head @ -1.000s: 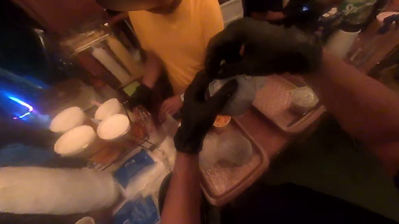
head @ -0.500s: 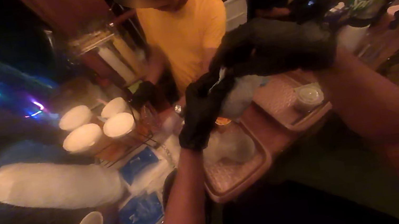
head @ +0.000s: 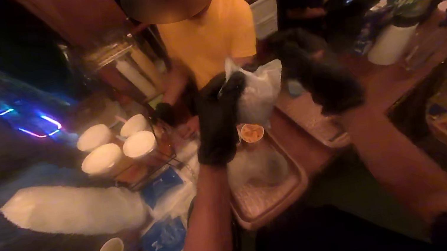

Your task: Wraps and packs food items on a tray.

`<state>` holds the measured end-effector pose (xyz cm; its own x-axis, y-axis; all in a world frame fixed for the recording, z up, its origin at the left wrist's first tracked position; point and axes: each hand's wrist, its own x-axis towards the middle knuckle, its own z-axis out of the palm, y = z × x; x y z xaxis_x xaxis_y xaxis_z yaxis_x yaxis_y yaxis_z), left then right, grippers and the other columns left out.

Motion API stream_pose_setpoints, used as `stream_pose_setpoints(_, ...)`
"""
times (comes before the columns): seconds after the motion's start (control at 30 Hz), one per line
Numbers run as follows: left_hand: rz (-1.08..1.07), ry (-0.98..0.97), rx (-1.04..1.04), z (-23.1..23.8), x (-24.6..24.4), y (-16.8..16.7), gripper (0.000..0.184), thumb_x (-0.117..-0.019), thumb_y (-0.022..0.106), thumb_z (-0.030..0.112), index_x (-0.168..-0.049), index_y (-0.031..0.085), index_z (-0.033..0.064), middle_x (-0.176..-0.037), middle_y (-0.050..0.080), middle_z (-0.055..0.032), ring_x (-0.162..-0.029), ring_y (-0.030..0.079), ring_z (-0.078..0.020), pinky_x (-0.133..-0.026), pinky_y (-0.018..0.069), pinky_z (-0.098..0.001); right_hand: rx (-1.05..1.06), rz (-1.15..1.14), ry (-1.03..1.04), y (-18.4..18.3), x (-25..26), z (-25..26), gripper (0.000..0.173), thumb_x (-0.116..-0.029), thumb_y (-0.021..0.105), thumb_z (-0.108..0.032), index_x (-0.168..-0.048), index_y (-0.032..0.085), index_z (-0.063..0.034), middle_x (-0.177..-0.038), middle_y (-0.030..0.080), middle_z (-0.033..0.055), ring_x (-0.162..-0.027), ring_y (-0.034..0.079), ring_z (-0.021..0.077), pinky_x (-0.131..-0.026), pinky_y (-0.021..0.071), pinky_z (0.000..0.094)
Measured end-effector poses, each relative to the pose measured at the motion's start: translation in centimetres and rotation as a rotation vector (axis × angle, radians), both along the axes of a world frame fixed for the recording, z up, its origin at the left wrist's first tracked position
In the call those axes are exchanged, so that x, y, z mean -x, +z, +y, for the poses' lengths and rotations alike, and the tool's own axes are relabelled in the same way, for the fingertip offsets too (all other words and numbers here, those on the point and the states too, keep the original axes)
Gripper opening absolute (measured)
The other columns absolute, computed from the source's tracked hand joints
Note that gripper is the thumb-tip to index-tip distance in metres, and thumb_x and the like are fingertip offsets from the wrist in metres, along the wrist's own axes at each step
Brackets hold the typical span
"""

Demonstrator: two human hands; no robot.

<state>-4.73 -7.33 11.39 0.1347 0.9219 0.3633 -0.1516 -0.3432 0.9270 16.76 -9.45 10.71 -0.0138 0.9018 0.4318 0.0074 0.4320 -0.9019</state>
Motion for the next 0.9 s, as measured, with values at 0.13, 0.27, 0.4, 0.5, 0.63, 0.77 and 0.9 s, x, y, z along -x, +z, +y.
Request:
stream_pose_setpoints(0.13,-0.034,-0.002,0.017,0.4,-1.3,0.7,0.007,-0.0966,0.067,0.007,-0.1,0.073,0.0049,-0.084,0.074,0.0022,-0.074,0.07,-0.0048,-0.069,0.0608,-0.0238,0.291,0.298,0.265,-6.4,3.4,-2.9,0.052,-0.095,0.064,-0.008,-0.143,0.046,-0.011,-0.121,0.068,0.0051,-0.103,0.07,0.0178,-0.085,0.0624,0.0348)
stream_pose_setpoints(0.27,-0.004,0.039,0.093,0.3,-2.9,1.2,0.014,-0.0982,0.068,0.016,-0.105,0.073,0.0047,-0.086,0.074,-0.0013,-0.076,0.071,-0.0091,-0.07,0.0618,-0.0281,0.197,0.527,0.04,-5.6,6.7,-2.6,0.058,-0.0872,0.074,0.0,-0.139,0.048,-0.0057,-0.108,0.071,0.0166,-0.089,0.074,0.0287,-0.078,0.0657,0.0432)
stream_pose_setpoints(0.4,-0.051,0.034,0.055,1.1,-2.6,1.4,0.01,-0.0994,0.065,0.014,-0.1,0.073,0.0075,-0.082,0.072,0.0047,-0.073,0.067,-0.0027,-0.068,0.0584,-0.0218,-0.351,0.104,-0.242,-6.4,5.3,-0.5,0.073,-0.0833,0.082,-0.005,-0.147,0.046,0.0027,-0.137,0.061,0.012,-0.123,0.062,0.0166,-0.104,0.0552,0.0322)
stream_pose_setpoints(0.5,-0.025,0.062,0.062,1.5,-2.3,1.6,0.009,-0.1007,0.062,0.012,-0.098,0.071,0.0089,-0.079,0.071,0.008,-0.071,0.067,0.0012,-0.067,0.0583,-0.0193,-0.727,-0.368,-0.543,-7.0,3.3,1.2,0.059,-0.0873,0.075,-0.014,-0.143,0.056,-0.006,-0.144,0.054,0.0226,-0.136,0.051,0.0305,-0.116,0.0427,0.043)
stream_pose_setpoints(0.63,0.03,0.166,0.075,1.6,-2.2,1.7,0.01,-0.1009,0.062,0.011,-0.098,0.071,0.0073,-0.076,0.069,0.008,-0.067,0.065,0.0026,-0.064,0.0572,-0.0183,-0.841,-0.567,-0.765,-6.8,3.1,1.3,0.054,-0.0928,0.07,-0.02,-0.143,0.055,-0.0293,-0.15,0.046,0.015,-0.141,0.043,0.0279,-0.117,0.0361,0.0412)
stream_pose_setpoints(0.77,0.065,0.272,-0.005,1.3,-2.2,1.2,0.008,-0.097,0.067,0.009,-0.099,0.073,0.0052,-0.079,0.07,0.0035,-0.069,0.066,-0.0018,-0.065,0.0587,-0.022,-0.464,0.0,-0.185,-8.4,3.4,-0.7,0.081,-0.0918,0.074,-0.023,-0.155,0.031,0.004,-0.16,0.035,0.02,-0.148,0.037,0.0236,-0.122,0.036,0.0352)
stream_pose_setpoints(0.9,0.062,0.172,-0.143,0.6,-2.1,0.0,0.01,-0.0983,0.066,0.01,-0.104,0.074,0.0088,-0.08,0.069,0.0063,-0.068,0.064,-0.0008,-0.063,0.0566,-0.0199,0.331,0.609,0.201,-5.1,4.5,-3.0,0.044,-0.1097,0.038,-0.041,-0.136,0.048,-0.008,-0.11,0.073,0.0162,-0.094,0.075,0.028,-0.082,0.0638,0.0431)
